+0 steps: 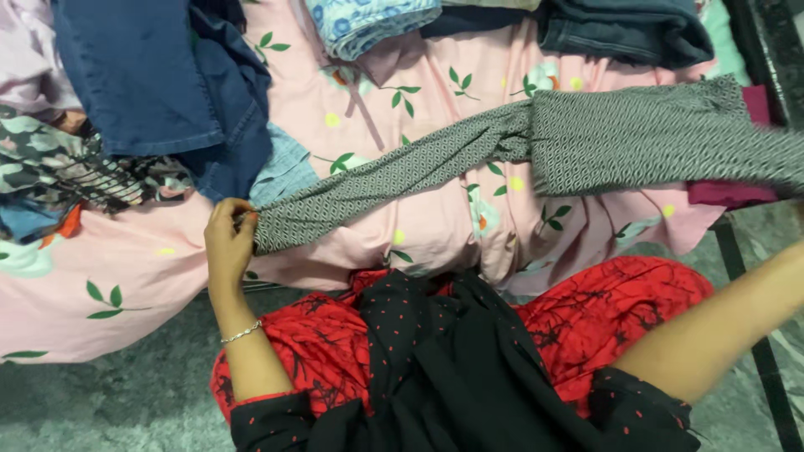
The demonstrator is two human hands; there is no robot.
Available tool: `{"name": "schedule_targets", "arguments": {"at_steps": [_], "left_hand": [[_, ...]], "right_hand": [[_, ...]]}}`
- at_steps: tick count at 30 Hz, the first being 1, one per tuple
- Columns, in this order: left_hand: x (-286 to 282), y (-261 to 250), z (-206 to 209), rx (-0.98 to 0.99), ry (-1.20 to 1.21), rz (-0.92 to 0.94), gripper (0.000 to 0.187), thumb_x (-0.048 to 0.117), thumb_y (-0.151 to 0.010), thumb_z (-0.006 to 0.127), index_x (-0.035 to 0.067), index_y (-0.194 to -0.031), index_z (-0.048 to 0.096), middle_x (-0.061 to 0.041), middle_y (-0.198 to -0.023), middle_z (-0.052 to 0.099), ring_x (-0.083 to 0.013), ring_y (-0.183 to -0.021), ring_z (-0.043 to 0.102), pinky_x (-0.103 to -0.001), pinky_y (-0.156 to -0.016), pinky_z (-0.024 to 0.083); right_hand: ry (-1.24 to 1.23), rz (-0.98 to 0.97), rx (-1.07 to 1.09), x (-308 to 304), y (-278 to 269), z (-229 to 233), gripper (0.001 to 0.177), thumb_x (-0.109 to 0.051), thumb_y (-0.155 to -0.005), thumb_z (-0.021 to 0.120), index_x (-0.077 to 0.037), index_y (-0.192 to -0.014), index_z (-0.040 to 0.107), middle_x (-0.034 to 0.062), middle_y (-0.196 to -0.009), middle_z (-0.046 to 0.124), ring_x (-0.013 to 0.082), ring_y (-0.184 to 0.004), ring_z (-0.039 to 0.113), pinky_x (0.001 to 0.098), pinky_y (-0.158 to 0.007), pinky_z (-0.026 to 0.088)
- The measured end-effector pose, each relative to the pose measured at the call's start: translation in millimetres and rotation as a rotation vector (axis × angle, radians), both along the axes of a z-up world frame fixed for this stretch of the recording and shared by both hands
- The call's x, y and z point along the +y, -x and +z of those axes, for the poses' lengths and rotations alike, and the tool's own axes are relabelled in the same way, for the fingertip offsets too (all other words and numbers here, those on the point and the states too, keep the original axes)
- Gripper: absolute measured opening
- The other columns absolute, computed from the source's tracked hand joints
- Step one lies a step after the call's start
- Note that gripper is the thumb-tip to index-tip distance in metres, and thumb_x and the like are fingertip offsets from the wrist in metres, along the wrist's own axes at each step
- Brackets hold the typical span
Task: The person folds a patterned garment by hand on a bed, smoothing the fabric and tucking the ends to create a compact bundle.
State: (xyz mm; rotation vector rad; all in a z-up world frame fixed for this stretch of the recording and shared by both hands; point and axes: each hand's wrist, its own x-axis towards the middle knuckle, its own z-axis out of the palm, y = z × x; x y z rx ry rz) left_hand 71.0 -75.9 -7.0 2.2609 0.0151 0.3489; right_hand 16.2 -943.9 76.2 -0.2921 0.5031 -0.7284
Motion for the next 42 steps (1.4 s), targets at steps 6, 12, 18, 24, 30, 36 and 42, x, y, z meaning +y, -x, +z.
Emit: {"name": "schedule_targets", "arguments": {"at_steps": [6, 12, 18, 24, 30, 36, 42], "left_hand": [[1.7, -8.3, 12.3, 0.011, 0.582, -0.051, 0.016, 0.008, -0.103, 0.071, 0.008, -0.116, 0.062, 0.002, -0.103, 0.057, -0.0088, -0.094, 0.052, -0.024, -0.081, 0.044], [50.1, -16.9, 92.1, -0.104, 1.049, -0.172, 0.038, -0.013, -0.092, 0.073, 0.007, -0.124, 0.064, 0.003, -0.105, 0.055, -0.0065, -0.093, 0.050, -0.018, -0.074, 0.042], [96.2, -91.0, 50.5, -0.125, -0.067, 0.158, 0.067, -0.011, -0.067, 0.070, 0.002, -0.132, 0.060, -0.014, -0.111, 0.056, -0.0245, -0.094, 0.058, -0.036, -0.083, 0.052], [20.4, -70.2, -21.4, -0.224, -0.387, 0.006, 0.049, -0.001, -0.073, 0.059, 0.003, -0.122, 0.069, -0.018, -0.125, 0.063, -0.0408, -0.122, 0.055, -0.050, -0.109, 0.040], [-169.2, -33.2, -31.6, -0.222, -0.240, -0.282, 0.046, 0.003, -0.083, 0.054, 0.001, -0.127, 0.064, -0.023, -0.122, 0.062, -0.0405, -0.119, 0.056, -0.051, -0.109, 0.041], [-380.3, -20.3, -4.2, 0.311, 0.330, -0.807, 0.070, 0.032, -0.084, 0.075, 0.009, -0.145, 0.050, -0.016, -0.130, 0.062, -0.0328, -0.122, 0.061, -0.045, -0.100, 0.052], [-371.5, -20.7, -5.9, 0.618, 1.121, -0.599, 0.047, 0.028, -0.093, 0.066, 0.004, -0.133, 0.057, -0.014, -0.129, 0.064, -0.0296, -0.116, 0.063, -0.045, -0.103, 0.050]], "right_hand": [[0.053, -0.002, -0.111, -28.1, -22.3, -32.7, 0.076, -0.051, -0.090, 0.038, 0.001, -0.142, 0.056, 0.0250, -0.147, 0.058, 0.0479, -0.139, 0.053, 0.0658, -0.118, 0.040], [0.146, 0.142, -0.431, -28.1, -62.5, -58.3, 0.069, -0.041, -0.095, 0.041, 0.004, -0.144, 0.057, 0.0261, -0.150, 0.060, 0.0488, -0.142, 0.057, 0.0618, -0.120, 0.043], [0.086, 0.103, -0.455, -18.1, -67.4, -62.9, 0.074, -0.045, -0.097, 0.041, 0.006, -0.148, 0.053, 0.0300, -0.152, 0.059, 0.0532, -0.142, 0.057, 0.0643, -0.119, 0.043], [0.151, 0.137, -0.448, -13.9, -73.7, -72.7, 0.074, -0.047, -0.093, 0.052, 0.001, -0.149, 0.052, 0.0281, -0.153, 0.060, 0.0514, -0.144, 0.057, 0.0664, -0.124, 0.042], [0.123, 0.316, -0.393, 9.7, -88.9, -64.8, 0.052, -0.029, -0.098, 0.062, 0.001, -0.140, 0.062, 0.0208, -0.144, 0.069, 0.0414, -0.138, 0.066, 0.0531, -0.118, 0.049], [0.263, 0.500, -0.259, 159.4, -115.1, -72.5, 0.037, -0.026, -0.106, 0.057, 0.001, -0.131, 0.060, 0.0194, -0.127, 0.067, 0.0342, -0.117, 0.065, 0.0442, -0.107, 0.051], [1.516, 1.283, -0.275, 529.0, -14.6, -66.8, 0.041, -0.031, -0.095, 0.058, 0.000, -0.122, 0.061, 0.0218, -0.115, 0.070, 0.0361, -0.107, 0.069, 0.0457, -0.094, 0.056]]}}
